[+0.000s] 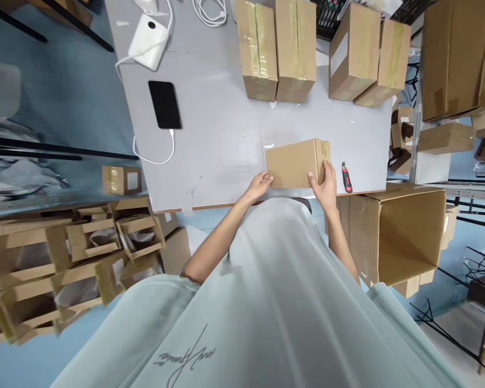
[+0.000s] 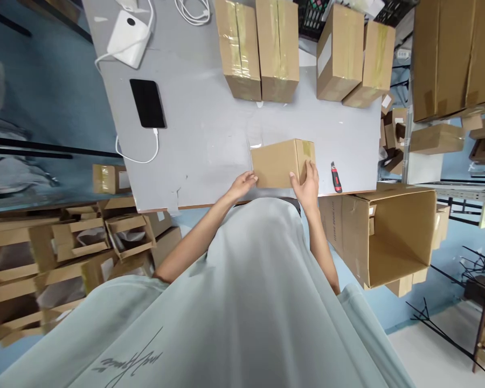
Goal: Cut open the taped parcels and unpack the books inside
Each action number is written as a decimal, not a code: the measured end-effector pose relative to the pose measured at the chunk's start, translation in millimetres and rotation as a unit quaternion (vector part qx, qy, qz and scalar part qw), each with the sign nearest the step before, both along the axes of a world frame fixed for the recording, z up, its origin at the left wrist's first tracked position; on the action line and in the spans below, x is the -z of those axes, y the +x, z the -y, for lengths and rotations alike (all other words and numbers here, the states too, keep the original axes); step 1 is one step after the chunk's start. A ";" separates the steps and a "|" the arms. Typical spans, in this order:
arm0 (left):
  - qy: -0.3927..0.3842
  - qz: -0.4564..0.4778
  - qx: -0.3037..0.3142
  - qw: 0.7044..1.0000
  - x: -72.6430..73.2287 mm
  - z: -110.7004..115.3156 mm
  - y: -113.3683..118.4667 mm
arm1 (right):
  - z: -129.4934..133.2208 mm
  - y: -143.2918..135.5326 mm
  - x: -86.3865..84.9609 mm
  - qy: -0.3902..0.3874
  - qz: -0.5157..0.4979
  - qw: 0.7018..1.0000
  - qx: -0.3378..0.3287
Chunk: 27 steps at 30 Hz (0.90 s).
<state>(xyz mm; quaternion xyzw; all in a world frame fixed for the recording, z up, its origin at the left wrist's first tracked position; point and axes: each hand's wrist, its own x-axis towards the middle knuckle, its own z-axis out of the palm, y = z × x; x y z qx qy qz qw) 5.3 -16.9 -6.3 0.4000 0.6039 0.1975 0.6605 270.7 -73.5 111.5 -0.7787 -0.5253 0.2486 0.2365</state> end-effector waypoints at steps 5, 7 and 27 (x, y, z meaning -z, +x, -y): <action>0.022 0.031 -0.013 0.999 -5.1 6.5 -7.8 | -1.2 23.2 14.8 -0.020 -0.099 0.995 0.022; 0.034 0.020 -0.028 0.999 -8.1 9.8 -25.9 | -1.9 21.8 25.5 -0.040 -0.169 0.984 0.028; 0.029 -0.016 -0.182 0.983 -20.3 17.9 -90.2 | 2.3 -9.6 79.5 -0.115 -0.325 0.939 -0.008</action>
